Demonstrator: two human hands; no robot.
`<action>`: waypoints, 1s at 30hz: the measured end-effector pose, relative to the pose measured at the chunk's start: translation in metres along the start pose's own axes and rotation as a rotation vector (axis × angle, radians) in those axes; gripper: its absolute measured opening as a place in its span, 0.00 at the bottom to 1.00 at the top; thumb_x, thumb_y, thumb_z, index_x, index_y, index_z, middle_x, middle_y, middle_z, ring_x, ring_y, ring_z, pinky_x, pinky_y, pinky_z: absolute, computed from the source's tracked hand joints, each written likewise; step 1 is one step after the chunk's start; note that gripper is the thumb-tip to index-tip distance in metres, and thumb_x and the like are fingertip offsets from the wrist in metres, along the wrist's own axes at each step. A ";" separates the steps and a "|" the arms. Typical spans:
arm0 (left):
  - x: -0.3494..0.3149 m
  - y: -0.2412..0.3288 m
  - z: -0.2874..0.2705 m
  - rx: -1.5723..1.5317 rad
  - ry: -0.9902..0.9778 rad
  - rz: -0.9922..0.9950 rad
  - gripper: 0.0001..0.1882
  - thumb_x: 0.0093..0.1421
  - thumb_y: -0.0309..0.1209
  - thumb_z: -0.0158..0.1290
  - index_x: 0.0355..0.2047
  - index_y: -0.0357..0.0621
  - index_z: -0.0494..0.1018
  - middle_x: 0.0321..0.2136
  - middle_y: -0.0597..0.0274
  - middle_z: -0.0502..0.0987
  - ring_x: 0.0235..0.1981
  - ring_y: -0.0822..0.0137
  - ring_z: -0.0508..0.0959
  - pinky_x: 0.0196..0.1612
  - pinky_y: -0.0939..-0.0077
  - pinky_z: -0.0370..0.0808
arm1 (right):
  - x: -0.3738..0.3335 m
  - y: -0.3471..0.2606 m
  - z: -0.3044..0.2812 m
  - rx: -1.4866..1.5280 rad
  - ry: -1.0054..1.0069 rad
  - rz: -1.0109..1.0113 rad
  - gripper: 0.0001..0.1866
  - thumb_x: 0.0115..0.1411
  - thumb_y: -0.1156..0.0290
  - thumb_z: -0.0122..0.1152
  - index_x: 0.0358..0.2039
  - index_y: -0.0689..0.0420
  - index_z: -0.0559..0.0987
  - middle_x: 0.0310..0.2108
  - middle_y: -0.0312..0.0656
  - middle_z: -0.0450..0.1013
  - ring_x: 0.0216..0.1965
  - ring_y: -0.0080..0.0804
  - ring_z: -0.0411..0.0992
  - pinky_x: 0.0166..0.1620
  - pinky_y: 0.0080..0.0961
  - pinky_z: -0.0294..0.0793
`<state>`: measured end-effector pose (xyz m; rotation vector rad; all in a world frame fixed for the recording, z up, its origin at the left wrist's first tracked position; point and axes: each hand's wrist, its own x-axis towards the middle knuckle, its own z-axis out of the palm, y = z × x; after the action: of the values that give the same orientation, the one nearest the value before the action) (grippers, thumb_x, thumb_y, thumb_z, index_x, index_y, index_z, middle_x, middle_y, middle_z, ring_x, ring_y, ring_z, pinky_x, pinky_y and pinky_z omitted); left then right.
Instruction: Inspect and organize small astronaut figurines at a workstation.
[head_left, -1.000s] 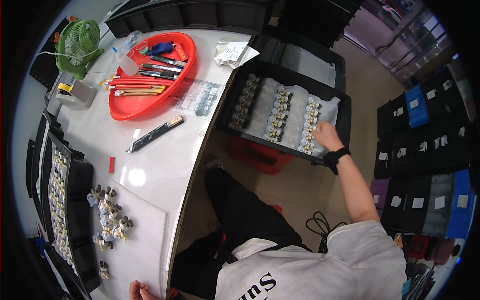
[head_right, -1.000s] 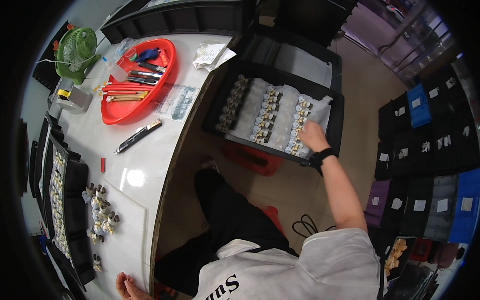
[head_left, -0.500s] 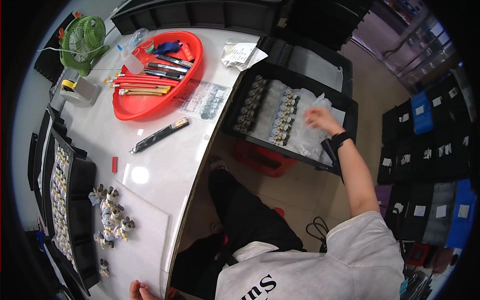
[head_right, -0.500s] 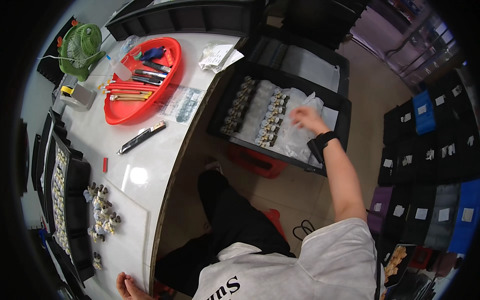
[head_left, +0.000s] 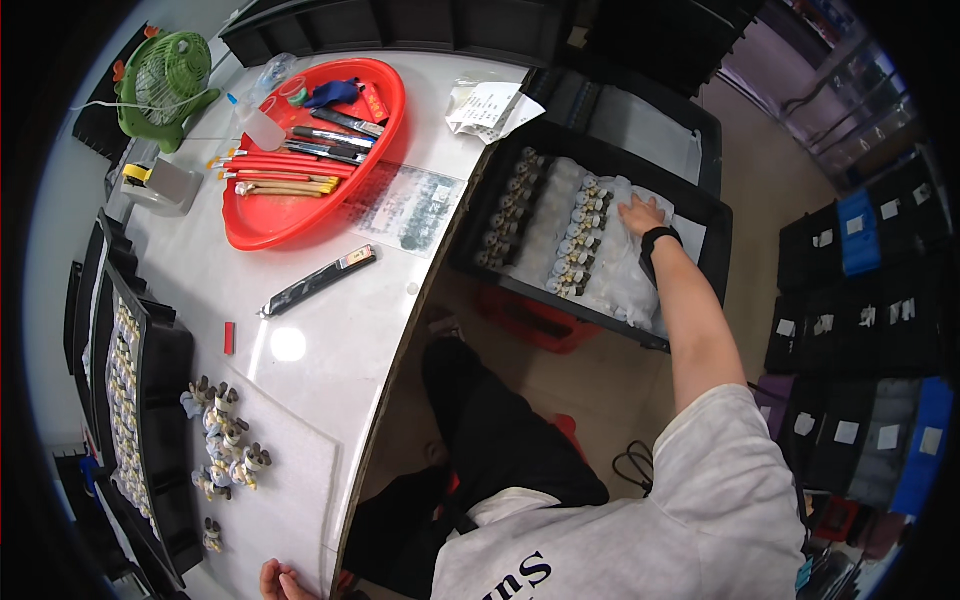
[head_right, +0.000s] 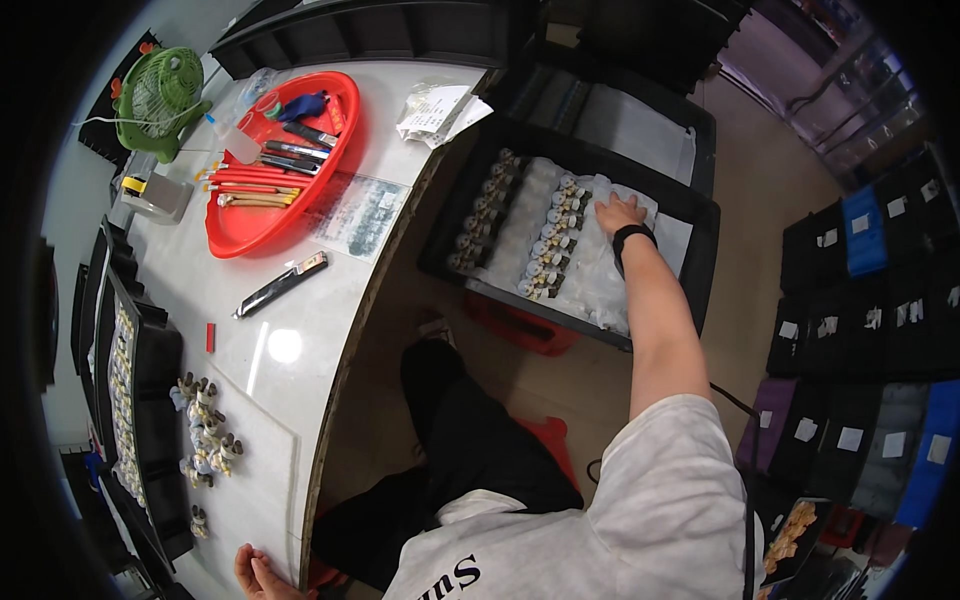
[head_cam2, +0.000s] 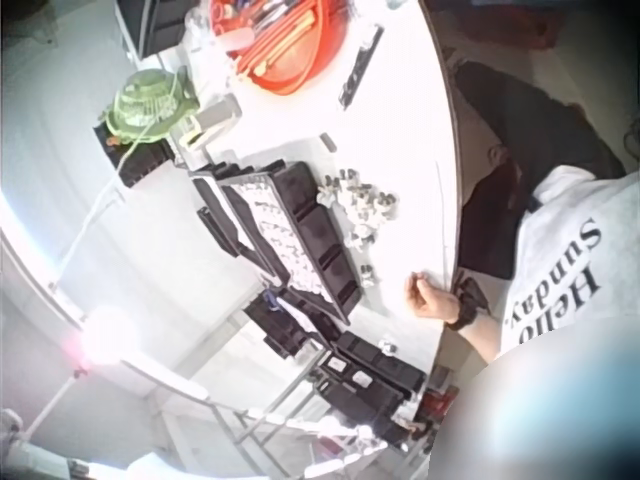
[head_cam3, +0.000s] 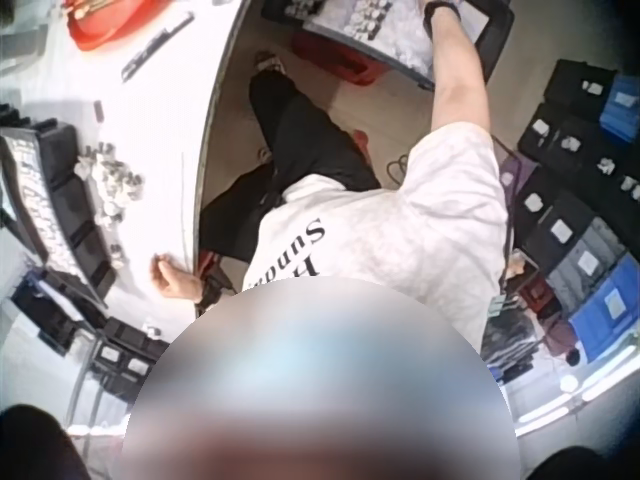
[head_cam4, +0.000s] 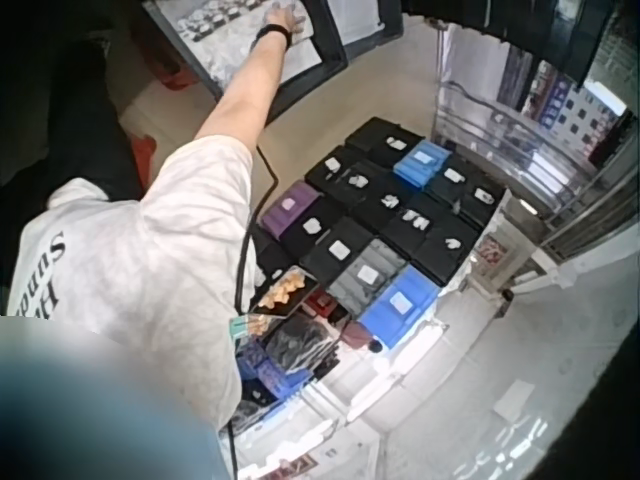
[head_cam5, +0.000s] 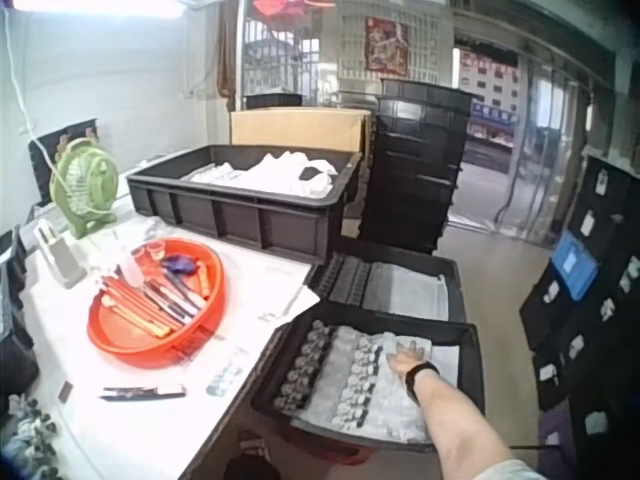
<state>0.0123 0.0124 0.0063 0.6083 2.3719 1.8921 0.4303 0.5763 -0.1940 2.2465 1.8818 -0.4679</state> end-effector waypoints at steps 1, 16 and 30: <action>0.000 0.000 0.001 0.007 -0.002 -0.007 0.09 0.56 0.21 0.46 0.38 0.30 0.68 0.31 0.54 0.72 0.31 0.66 0.72 0.37 0.77 0.70 | -0.002 -0.004 -0.002 -0.016 -0.044 0.020 0.30 0.56 0.51 0.37 0.57 0.53 0.57 0.58 0.52 0.50 0.62 0.41 0.42 0.58 0.51 0.39; 0.003 -0.011 -0.009 -0.085 -0.058 0.005 0.10 0.55 0.20 0.46 0.39 0.30 0.68 0.34 0.52 0.72 0.34 0.65 0.72 0.39 0.74 0.70 | -0.138 0.024 -0.057 0.294 -0.418 -0.136 0.14 0.53 0.71 0.47 0.41 0.61 0.71 0.20 0.42 0.71 0.16 0.31 0.72 0.18 0.25 0.70; -0.003 0.044 -0.021 -0.039 -0.299 0.242 0.09 0.49 0.16 0.49 0.32 0.35 0.72 0.31 0.57 0.74 0.32 0.67 0.74 0.35 0.79 0.71 | -0.130 -0.033 -0.011 0.001 -0.293 -0.758 0.16 0.56 0.62 0.51 0.33 0.65 0.74 0.26 0.41 0.72 0.28 0.28 0.70 0.28 0.28 0.69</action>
<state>0.0214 -0.0006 0.0529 1.1314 2.1492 1.7723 0.3800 0.4662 -0.1365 1.2846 2.4840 -0.8342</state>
